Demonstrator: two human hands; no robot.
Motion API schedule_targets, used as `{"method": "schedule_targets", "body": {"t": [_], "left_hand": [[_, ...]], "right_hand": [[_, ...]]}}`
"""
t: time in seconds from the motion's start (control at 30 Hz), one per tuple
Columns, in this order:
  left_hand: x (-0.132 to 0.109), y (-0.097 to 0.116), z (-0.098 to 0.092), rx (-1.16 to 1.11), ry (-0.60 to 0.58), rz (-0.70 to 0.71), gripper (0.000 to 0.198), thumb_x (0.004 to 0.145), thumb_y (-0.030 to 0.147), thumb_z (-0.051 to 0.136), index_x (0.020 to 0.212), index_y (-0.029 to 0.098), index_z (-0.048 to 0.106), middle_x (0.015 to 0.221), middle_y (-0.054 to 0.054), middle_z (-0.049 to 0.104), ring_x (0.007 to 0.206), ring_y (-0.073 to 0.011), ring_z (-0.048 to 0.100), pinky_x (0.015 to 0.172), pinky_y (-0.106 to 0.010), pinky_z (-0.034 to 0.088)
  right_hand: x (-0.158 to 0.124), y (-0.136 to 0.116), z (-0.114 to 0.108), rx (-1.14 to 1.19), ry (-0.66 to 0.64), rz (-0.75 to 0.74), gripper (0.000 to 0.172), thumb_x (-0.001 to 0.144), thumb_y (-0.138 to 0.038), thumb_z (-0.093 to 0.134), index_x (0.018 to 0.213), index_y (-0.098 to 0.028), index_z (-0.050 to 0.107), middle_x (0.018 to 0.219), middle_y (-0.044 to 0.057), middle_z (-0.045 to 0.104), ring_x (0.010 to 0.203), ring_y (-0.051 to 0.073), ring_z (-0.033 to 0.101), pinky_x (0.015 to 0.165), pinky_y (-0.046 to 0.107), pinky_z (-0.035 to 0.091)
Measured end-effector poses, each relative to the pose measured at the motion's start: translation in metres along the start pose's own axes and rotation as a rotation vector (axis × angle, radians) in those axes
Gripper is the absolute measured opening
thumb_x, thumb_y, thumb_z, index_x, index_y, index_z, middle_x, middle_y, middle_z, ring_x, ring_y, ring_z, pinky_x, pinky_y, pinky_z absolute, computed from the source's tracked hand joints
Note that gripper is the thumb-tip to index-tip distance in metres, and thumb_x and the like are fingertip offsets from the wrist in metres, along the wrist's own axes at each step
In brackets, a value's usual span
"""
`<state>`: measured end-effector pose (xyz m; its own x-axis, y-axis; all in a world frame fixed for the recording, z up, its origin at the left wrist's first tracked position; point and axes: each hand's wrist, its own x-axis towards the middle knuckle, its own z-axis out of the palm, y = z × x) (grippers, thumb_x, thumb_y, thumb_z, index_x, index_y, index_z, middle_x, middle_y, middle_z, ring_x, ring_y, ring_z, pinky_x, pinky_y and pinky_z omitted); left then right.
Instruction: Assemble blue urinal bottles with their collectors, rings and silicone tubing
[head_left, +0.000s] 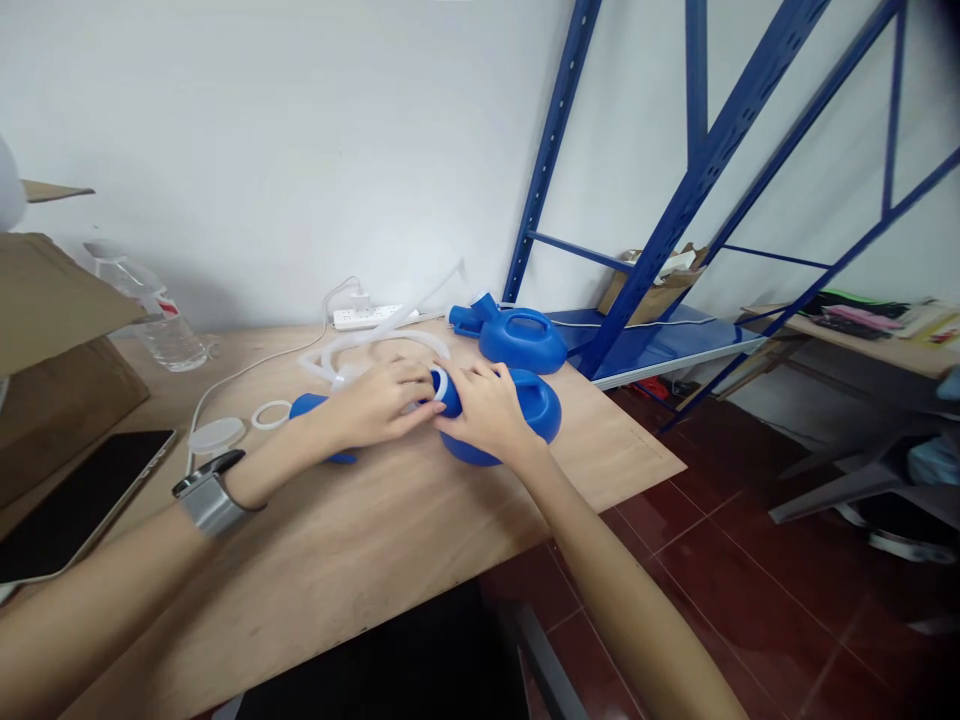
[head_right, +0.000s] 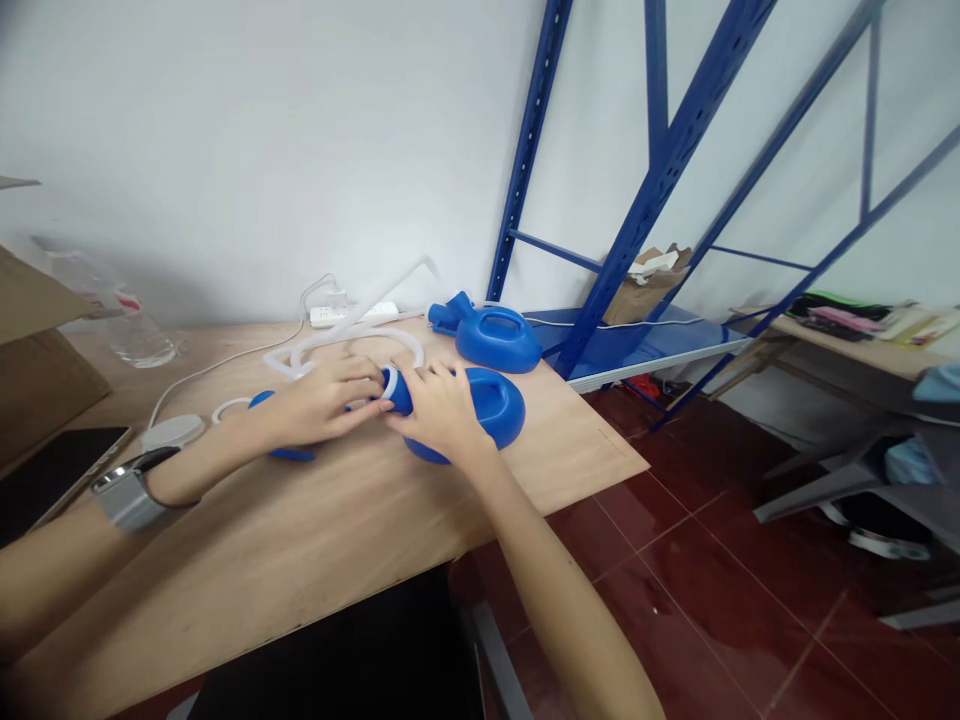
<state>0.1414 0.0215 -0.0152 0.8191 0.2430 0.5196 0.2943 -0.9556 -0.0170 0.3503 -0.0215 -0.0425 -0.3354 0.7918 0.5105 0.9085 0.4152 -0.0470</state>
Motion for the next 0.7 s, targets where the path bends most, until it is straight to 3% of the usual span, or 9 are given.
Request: {"method": "schedule_targets", "body": {"t": [0.1,0.17,0.3,0.47,0.6,0.7], "left_hand": [[-0.009,0.011,0.006,0.101,0.069,0.077,0.035,0.108,0.026,0.045,0.081,0.018,0.067,0.081,-0.007,0.069,0.082,-0.0207,0.064,0.088,-0.042,0.054],[-0.014,0.015,0.01,0.116,0.138,0.126,0.031,0.106,0.023,0.048,0.081,0.019,0.066,0.078,-0.005,0.068,0.081,-0.0204,0.064,0.088,-0.043,0.056],[-0.023,0.016,0.021,0.075,0.256,0.168,0.028,0.103,0.022,0.055,0.076,0.023,0.063,0.073,0.0,0.064,0.075,-0.0175,0.063,0.088,-0.042,0.061],[-0.024,0.028,0.018,0.038,0.248,0.099,0.035,0.103,0.021,0.051,0.069,0.024,0.055,0.066,0.0,0.056,0.068,-0.0185,0.057,0.071,-0.04,0.055],[-0.02,0.045,0.014,-0.007,0.185,-0.017,0.039,0.104,0.023,0.044,0.066,0.025,0.049,0.062,-0.001,0.052,0.063,-0.0196,0.05,0.062,-0.04,0.047],[-0.019,0.056,0.017,-0.053,0.262,-0.152,0.04,0.105,0.025,0.043,0.065,0.024,0.045,0.062,0.0,0.049,0.061,-0.0178,0.046,0.061,-0.038,0.043]], "right_hand": [[0.002,-0.004,-0.018,0.003,-0.119,-0.051,0.045,0.087,-0.054,0.072,0.111,-0.016,0.069,0.1,0.013,0.078,0.101,0.032,0.068,0.085,0.039,0.039],[0.003,-0.007,-0.027,0.027,-0.177,-0.095,0.043,0.086,-0.058,0.071,0.098,-0.017,0.068,0.096,0.012,0.078,0.094,0.03,0.07,0.082,0.037,0.041],[-0.002,-0.014,-0.028,0.044,-0.204,-0.065,0.047,0.085,-0.061,0.07,0.106,-0.018,0.067,0.09,0.009,0.078,0.082,0.029,0.072,0.07,0.034,0.038],[-0.01,-0.021,-0.021,0.072,-0.211,-0.082,0.048,0.087,-0.057,0.064,0.114,-0.018,0.068,0.087,0.009,0.079,0.079,0.028,0.073,0.069,0.035,0.035],[-0.013,-0.022,-0.02,0.098,-0.174,-0.109,0.041,0.085,-0.045,0.063,0.115,-0.018,0.069,0.087,0.007,0.08,0.079,0.026,0.072,0.072,0.035,0.035],[-0.014,-0.025,-0.021,0.094,-0.168,-0.09,0.037,0.088,-0.043,0.06,0.112,-0.017,0.07,0.084,0.007,0.079,0.076,0.025,0.072,0.071,0.036,0.033]]}}
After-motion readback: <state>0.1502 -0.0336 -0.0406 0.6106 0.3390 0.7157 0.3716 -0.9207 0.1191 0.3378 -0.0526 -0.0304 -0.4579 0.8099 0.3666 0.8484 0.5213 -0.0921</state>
